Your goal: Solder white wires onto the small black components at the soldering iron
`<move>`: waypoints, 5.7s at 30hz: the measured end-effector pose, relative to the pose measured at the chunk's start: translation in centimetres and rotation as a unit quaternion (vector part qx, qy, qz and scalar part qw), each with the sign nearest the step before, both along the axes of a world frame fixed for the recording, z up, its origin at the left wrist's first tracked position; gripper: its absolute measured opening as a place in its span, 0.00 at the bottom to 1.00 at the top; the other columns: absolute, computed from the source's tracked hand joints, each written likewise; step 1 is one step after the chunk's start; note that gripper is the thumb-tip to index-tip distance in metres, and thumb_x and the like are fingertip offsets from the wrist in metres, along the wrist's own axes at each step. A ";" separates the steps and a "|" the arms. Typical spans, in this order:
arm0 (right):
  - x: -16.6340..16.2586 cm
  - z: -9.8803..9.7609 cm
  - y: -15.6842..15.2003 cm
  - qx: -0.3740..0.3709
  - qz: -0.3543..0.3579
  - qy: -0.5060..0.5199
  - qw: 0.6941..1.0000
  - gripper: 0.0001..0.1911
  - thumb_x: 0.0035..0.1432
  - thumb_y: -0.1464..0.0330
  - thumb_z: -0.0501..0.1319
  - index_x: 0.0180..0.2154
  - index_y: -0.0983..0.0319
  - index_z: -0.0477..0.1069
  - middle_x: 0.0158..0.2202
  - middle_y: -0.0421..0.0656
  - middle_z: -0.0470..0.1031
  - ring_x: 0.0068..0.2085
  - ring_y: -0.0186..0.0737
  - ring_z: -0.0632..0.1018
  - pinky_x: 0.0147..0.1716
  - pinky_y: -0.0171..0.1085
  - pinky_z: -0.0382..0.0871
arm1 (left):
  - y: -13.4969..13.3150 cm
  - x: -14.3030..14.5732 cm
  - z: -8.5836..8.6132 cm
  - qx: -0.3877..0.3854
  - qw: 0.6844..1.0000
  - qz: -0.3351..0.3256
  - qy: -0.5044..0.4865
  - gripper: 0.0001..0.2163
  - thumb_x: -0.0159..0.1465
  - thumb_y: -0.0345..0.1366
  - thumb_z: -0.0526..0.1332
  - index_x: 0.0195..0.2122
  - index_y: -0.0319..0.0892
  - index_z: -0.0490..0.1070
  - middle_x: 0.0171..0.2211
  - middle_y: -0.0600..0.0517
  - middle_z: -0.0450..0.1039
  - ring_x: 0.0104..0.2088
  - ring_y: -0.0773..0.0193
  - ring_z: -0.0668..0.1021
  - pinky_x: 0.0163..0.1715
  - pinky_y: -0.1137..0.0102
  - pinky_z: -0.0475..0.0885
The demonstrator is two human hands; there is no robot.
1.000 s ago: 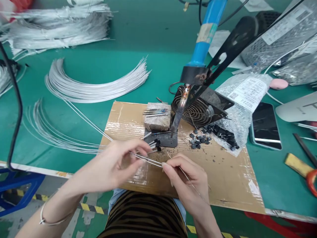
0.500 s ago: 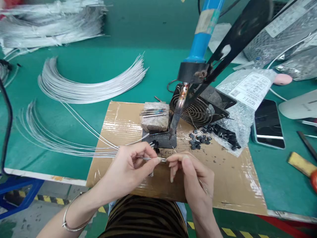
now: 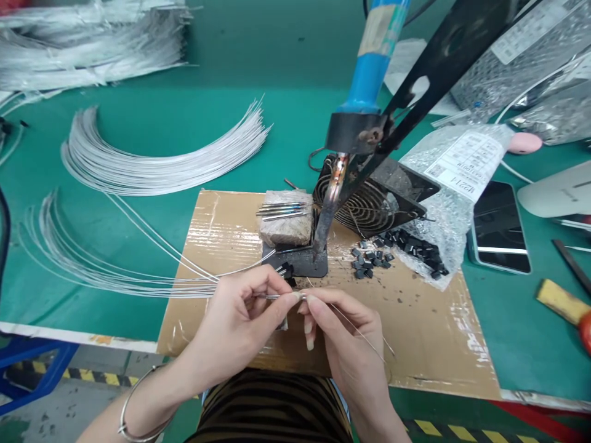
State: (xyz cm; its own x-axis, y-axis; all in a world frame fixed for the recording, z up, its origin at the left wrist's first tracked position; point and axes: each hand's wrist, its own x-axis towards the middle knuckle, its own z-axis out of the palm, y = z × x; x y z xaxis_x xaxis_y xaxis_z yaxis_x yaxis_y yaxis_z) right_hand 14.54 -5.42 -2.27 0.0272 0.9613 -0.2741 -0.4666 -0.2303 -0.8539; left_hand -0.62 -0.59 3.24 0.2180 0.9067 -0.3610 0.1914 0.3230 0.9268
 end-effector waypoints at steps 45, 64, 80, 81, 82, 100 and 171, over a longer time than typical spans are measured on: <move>-0.8 1.4 0.6 -0.103 -0.050 0.104 0.988 0.09 0.54 0.61 0.79 0.28 0.60 0.87 0.23 0.39 0.80 0.19 0.25 0.74 0.19 0.22 0.72 | -2.0 0.9 -1.8 0.056 0.998 0.040 0.015 0.10 0.69 0.37 0.64 0.30 0.42 0.74 0.22 0.52 0.75 0.20 0.67 0.71 0.20 0.72 0.61; 0.0 0.4 -0.1 -0.037 -0.029 0.015 0.999 0.04 0.63 0.64 0.73 0.39 0.55 0.88 0.28 0.40 0.85 0.22 0.33 0.79 0.25 0.32 0.79 | -1.6 1.3 -1.4 0.056 0.995 0.072 -0.029 0.08 0.67 0.33 0.66 0.30 0.41 0.74 0.23 0.54 0.74 0.21 0.70 0.69 0.21 0.74 0.62; 0.8 1.1 0.4 -0.084 -0.007 0.037 0.996 0.07 0.58 0.63 0.76 0.30 0.59 0.86 0.24 0.40 0.80 0.19 0.31 0.75 0.20 0.30 0.73 | -1.5 0.9 -1.2 0.083 0.996 0.027 0.006 0.08 0.67 0.34 0.65 0.29 0.41 0.74 0.21 0.55 0.72 0.19 0.70 0.67 0.19 0.73 0.59; 1.0 1.1 0.5 -0.091 0.002 0.042 0.995 0.07 0.57 0.63 0.76 0.30 0.59 0.86 0.23 0.40 0.80 0.19 0.30 0.75 0.20 0.29 0.73 | -1.5 0.8 -1.2 0.089 0.996 0.023 0.013 0.08 0.66 0.33 0.65 0.29 0.41 0.75 0.21 0.55 0.72 0.19 0.70 0.66 0.19 0.73 0.58; 1.2 1.1 0.7 -0.096 0.016 0.046 0.994 0.08 0.57 0.63 0.76 0.29 0.59 0.86 0.23 0.39 0.80 0.18 0.30 0.75 0.19 0.29 0.72 | -1.5 0.8 -1.2 0.093 0.995 0.020 0.023 0.08 0.66 0.33 0.65 0.29 0.41 0.75 0.20 0.56 0.71 0.19 0.70 0.64 0.19 0.73 0.57; -0.5 1.2 0.3 -0.105 -0.058 0.092 0.989 0.08 0.54 0.62 0.78 0.30 0.59 0.87 0.24 0.39 0.81 0.19 0.27 0.75 0.22 0.25 0.74 | -2.4 1.4 -2.5 0.084 0.994 0.072 0.026 0.08 0.69 0.35 0.65 0.32 0.42 0.75 0.23 0.53 0.76 0.21 0.67 0.73 0.21 0.73 0.65; 0.7 2.2 1.4 -0.011 -0.077 -0.143 0.987 0.02 0.62 0.68 0.72 0.36 0.55 0.85 0.22 0.35 0.79 0.20 0.29 0.76 0.20 0.26 0.74 | 0.1 1.6 -0.2 0.081 0.995 0.050 -0.034 0.08 0.64 0.25 0.65 0.28 0.42 0.77 0.29 0.53 0.82 0.31 0.67 0.80 0.33 0.75 0.74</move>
